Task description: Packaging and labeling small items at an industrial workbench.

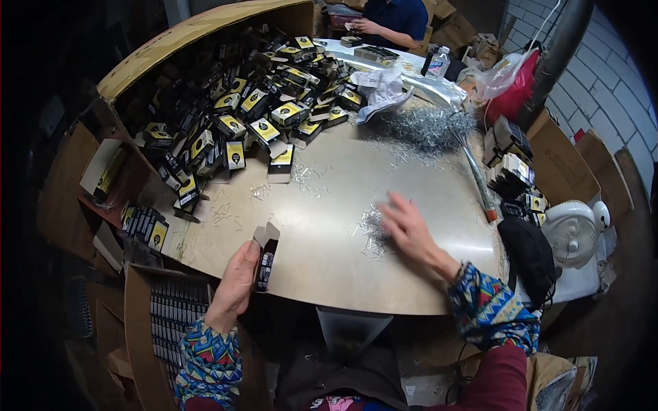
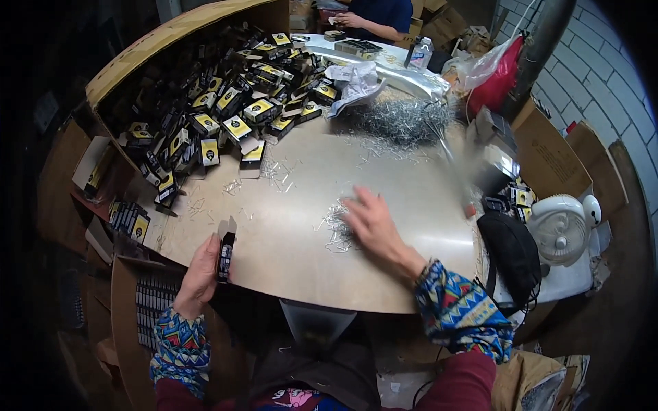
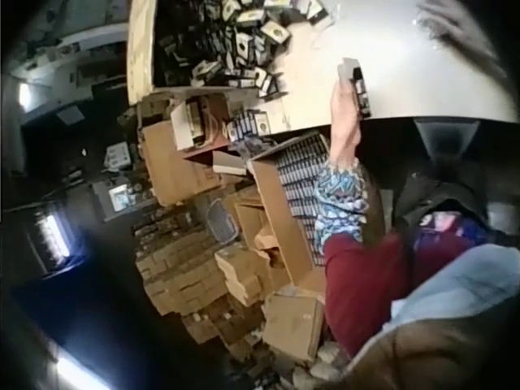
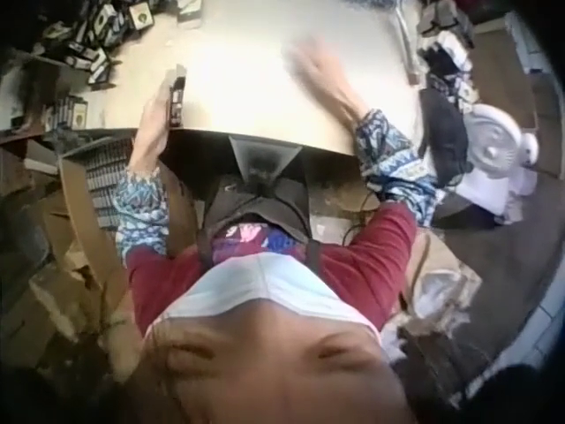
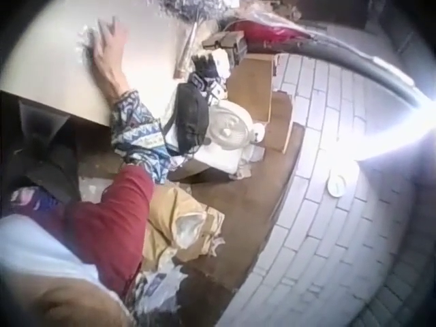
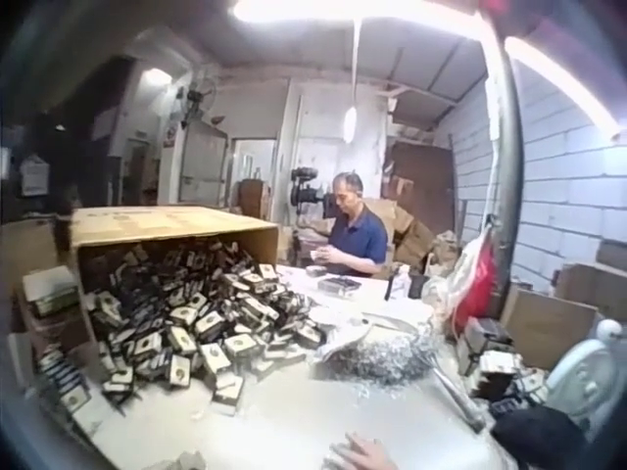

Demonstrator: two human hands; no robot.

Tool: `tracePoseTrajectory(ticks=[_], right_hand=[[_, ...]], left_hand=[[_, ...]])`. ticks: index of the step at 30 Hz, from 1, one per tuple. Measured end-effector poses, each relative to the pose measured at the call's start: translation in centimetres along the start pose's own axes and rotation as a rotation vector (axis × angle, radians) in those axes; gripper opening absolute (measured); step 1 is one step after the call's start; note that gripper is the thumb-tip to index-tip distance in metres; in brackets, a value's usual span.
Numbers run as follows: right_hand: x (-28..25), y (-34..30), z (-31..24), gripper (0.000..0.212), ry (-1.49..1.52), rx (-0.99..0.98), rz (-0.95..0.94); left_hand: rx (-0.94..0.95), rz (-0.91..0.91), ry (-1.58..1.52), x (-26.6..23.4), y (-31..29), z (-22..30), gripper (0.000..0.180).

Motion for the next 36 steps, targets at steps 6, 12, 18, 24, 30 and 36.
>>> tracePoseTrajectory(ticks=[6,12,18,24,30,36], right_hand=[[-1.0,6.4,4.4,0.050,-0.214,0.112,0.053],[-0.7,1.0,2.7,0.050,0.019,-0.006,-0.097],[2.7,1.4,-3.0,0.045,-0.179,-0.143,0.154],[8.0,-3.3,-11.0,0.039,-0.196,-0.127,0.140],[9.0,-10.2,-16.0,0.046,-0.155,-0.106,0.027],[4.8,-13.2,-17.0,0.037,0.354,-0.073,-0.070]], left_hand=[[-0.237,-0.113,-0.581,4.3,-3.7,-4.1,0.032],[-0.313,0.017,-0.488,1.6,-10.8,-8.6,0.025],[-0.584,-0.037,-0.034,3.9,-12.4,-19.2,0.024],[-0.535,-0.066,-0.267,9.9,-13.5,-20.2,0.024],[-0.499,0.124,-0.487,11.2,-15.4,-20.5,0.025],[-0.489,0.147,-0.485,11.8,-15.7,-20.4,0.028]])
Point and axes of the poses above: each hand's wrist, its own y-axis towards the middle knuckle, its own x-axis out of the palm, z = x × y, the point moved 3 cm from there along y, towards the middle knuckle, and after that the axes turned 8 degrees about -z, right-handed, at the moved point
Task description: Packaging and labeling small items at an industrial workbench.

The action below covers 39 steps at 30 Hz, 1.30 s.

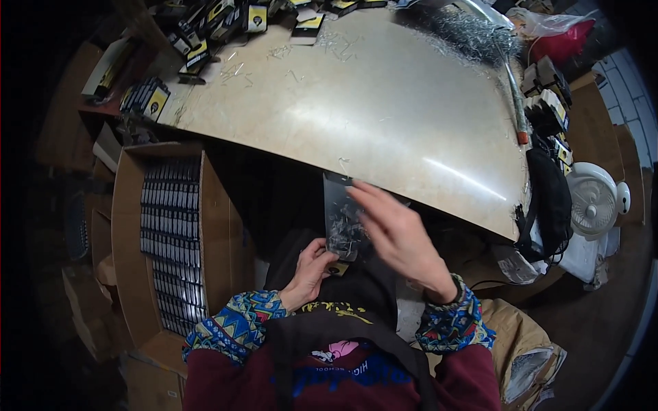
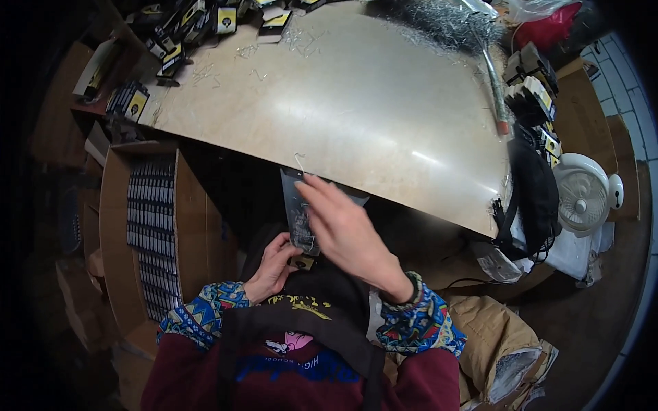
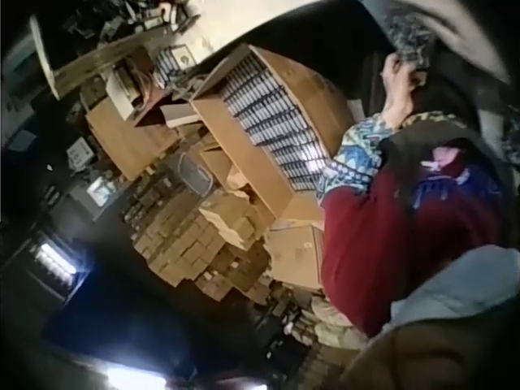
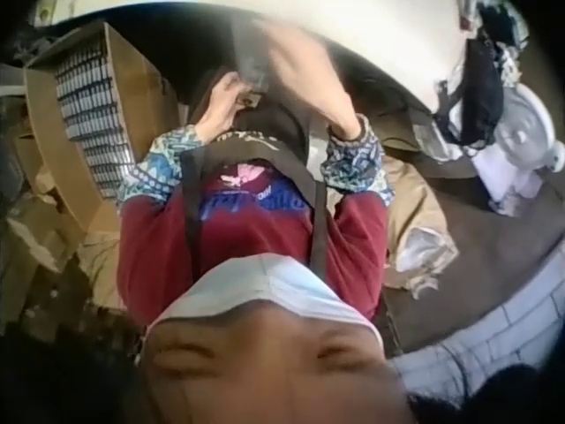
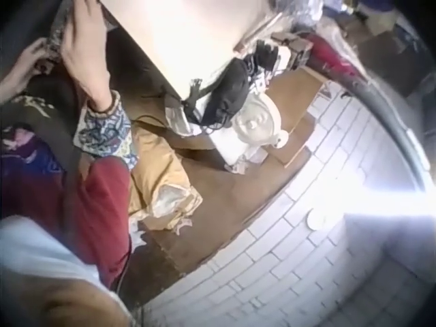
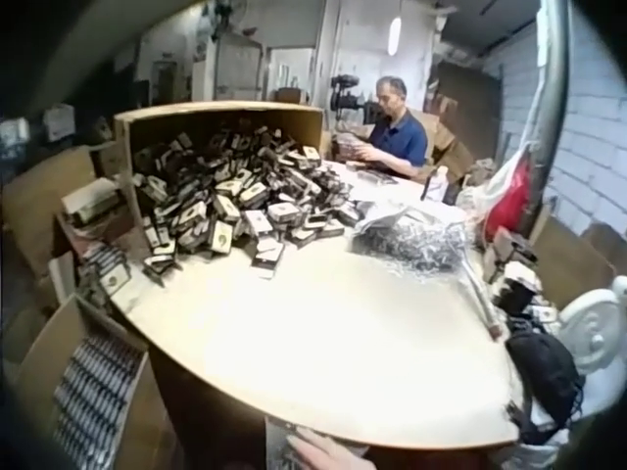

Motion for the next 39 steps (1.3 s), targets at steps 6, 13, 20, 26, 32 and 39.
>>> tracePoseTrajectory(ticks=[6,13,20,26,32,39], right_hand=[[3.0,-2.0,2.7,0.034,-0.124,0.023,-0.005],[8.9,-4.7,3.6,0.039,-0.043,-0.081,-0.256],[5.8,-5.0,4.5,0.035,0.345,0.204,-0.165],[5.7,-4.5,4.4,0.016,0.592,0.434,-0.069],[3.1,-3.1,2.1,0.011,0.272,0.255,0.006],[3.7,-2.1,1.0,0.010,-0.151,-0.056,0.136]], left_hand=[[0.106,-0.035,0.403,0.6,-0.5,0.2,0.055],[0.398,0.075,1.132,-0.3,0.0,-0.3,0.067],[0.155,0.027,0.855,-0.2,-2.6,3.1,0.051],[0.461,-0.135,0.882,2.3,-2.8,5.6,0.073],[0.565,-0.082,1.073,3.9,-3.4,7.2,0.087],[0.699,-0.003,1.285,5.3,-3.1,8.3,0.094]])
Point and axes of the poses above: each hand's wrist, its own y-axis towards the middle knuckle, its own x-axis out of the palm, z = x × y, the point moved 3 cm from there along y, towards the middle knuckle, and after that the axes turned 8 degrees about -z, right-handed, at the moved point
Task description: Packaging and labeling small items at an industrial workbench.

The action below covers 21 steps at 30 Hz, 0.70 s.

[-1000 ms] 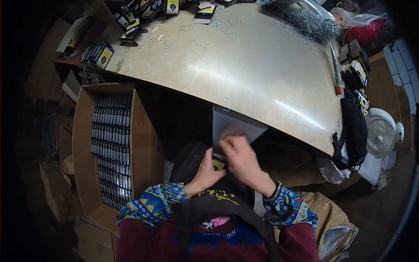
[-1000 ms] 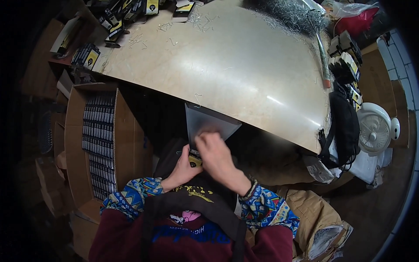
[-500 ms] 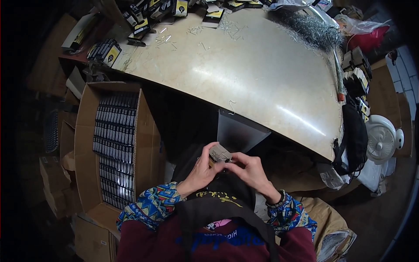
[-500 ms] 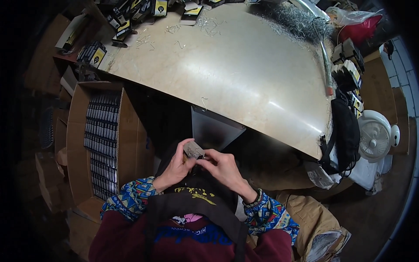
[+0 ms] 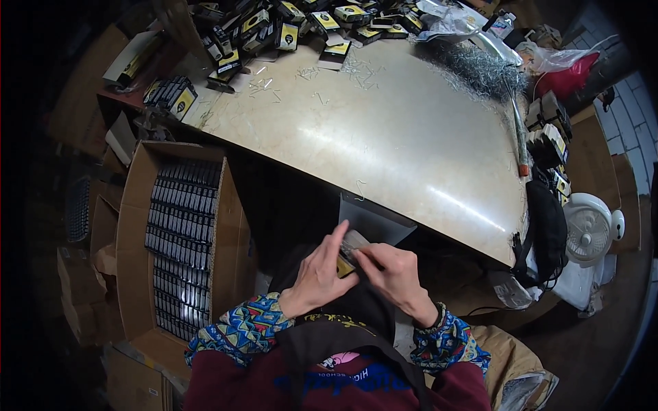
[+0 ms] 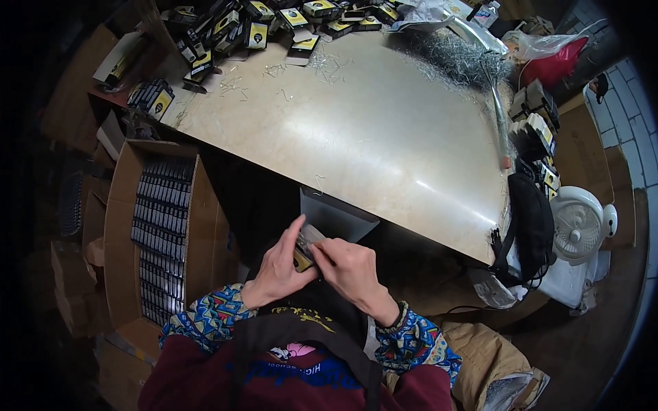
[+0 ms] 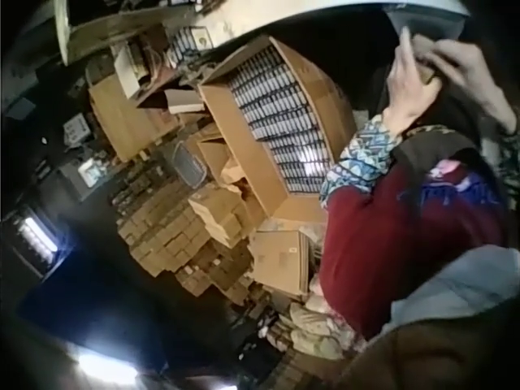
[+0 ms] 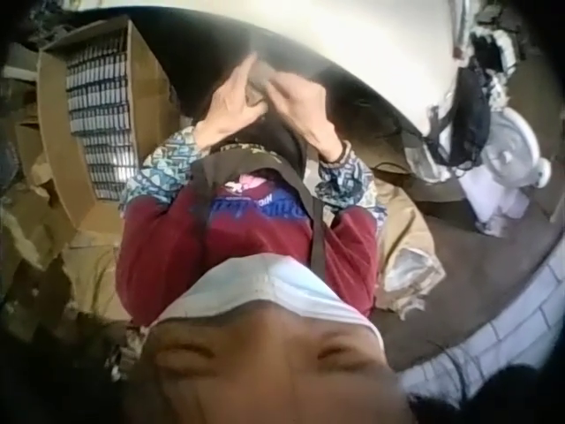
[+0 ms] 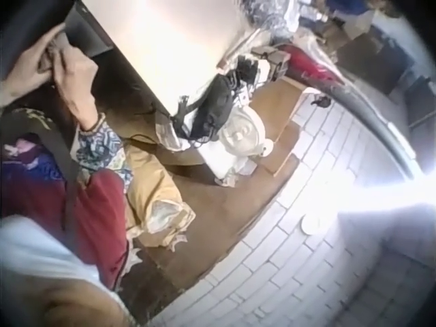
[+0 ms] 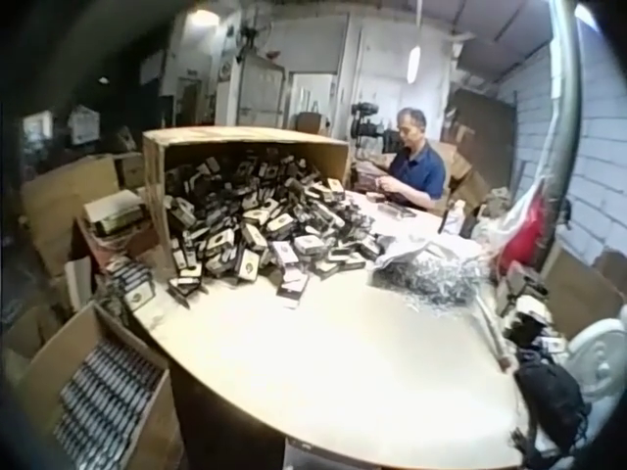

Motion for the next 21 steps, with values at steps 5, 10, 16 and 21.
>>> tracePoseTrajectory(ticks=[5,10,16,21], right_hand=[[-1.3,0.8,-0.2,0.018,0.159,0.092,0.086],[-2.1,-0.4,0.0,0.029,-0.042,-0.127,0.151],[1.3,-0.6,0.3,0.035,0.328,0.034,0.163],[2.2,-0.5,-0.1,0.020,0.627,0.246,0.268]], left_hand=[[0.017,0.059,-0.053,-0.6,0.6,-0.1,0.099],[-0.004,0.107,-0.238,-0.6,1.2,-0.6,0.096],[0.181,0.171,0.056,0.0,1.8,0.1,0.073],[0.044,0.252,0.124,-0.5,2.1,1.6,0.058]])
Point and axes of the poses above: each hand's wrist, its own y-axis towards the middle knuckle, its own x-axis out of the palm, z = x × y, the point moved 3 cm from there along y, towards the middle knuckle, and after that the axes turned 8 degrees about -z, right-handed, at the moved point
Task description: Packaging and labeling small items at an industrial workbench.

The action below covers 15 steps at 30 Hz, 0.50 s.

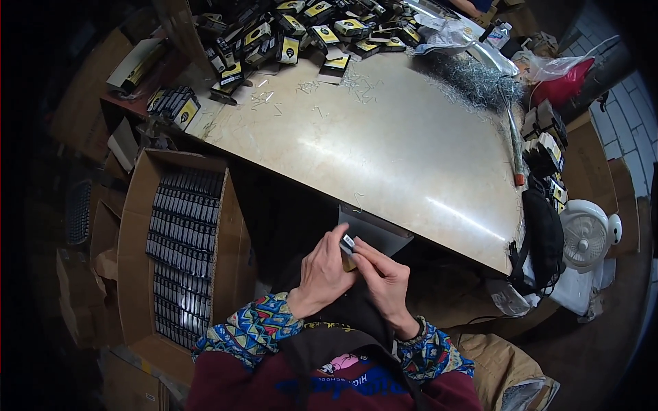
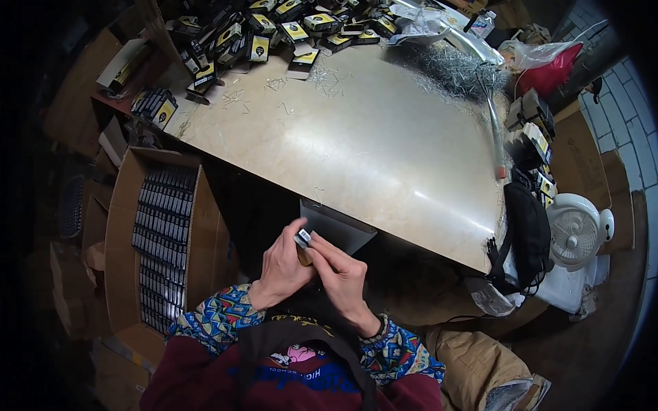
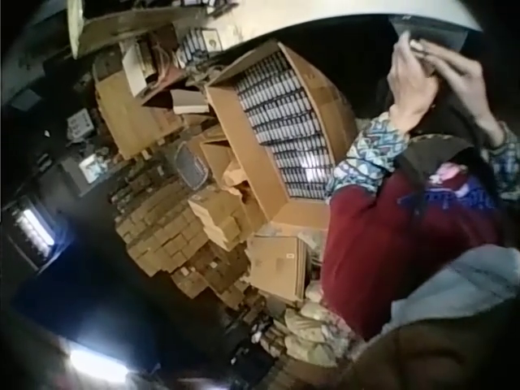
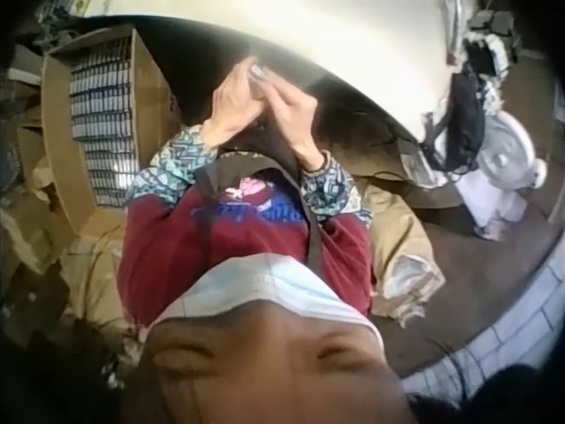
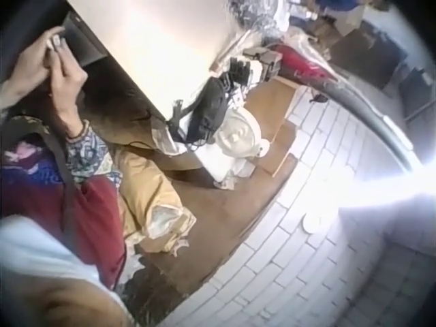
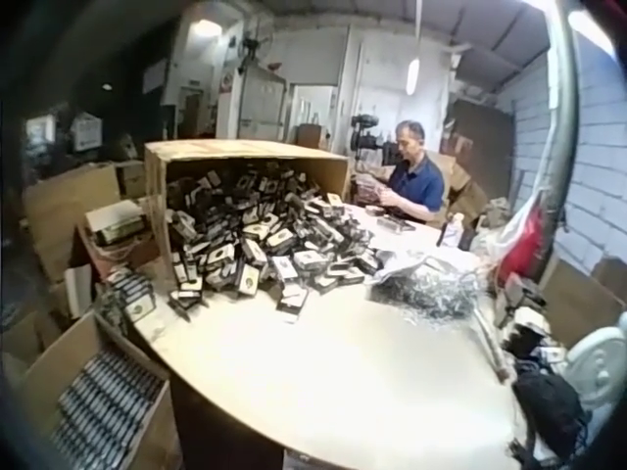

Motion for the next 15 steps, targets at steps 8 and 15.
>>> tracePoseTrajectory(ticks=[8,15], right_hand=[[-0.1,0.2,-0.1,0.020,0.002,0.097,0.071],[2.0,0.5,-1.2,0.016,-0.444,-0.293,0.035]], left_hand=[[0.039,-0.020,-0.026,1.1,-0.4,-0.9,0.062],[-0.037,-0.060,-0.024,-0.4,-0.2,-1.7,0.047]])
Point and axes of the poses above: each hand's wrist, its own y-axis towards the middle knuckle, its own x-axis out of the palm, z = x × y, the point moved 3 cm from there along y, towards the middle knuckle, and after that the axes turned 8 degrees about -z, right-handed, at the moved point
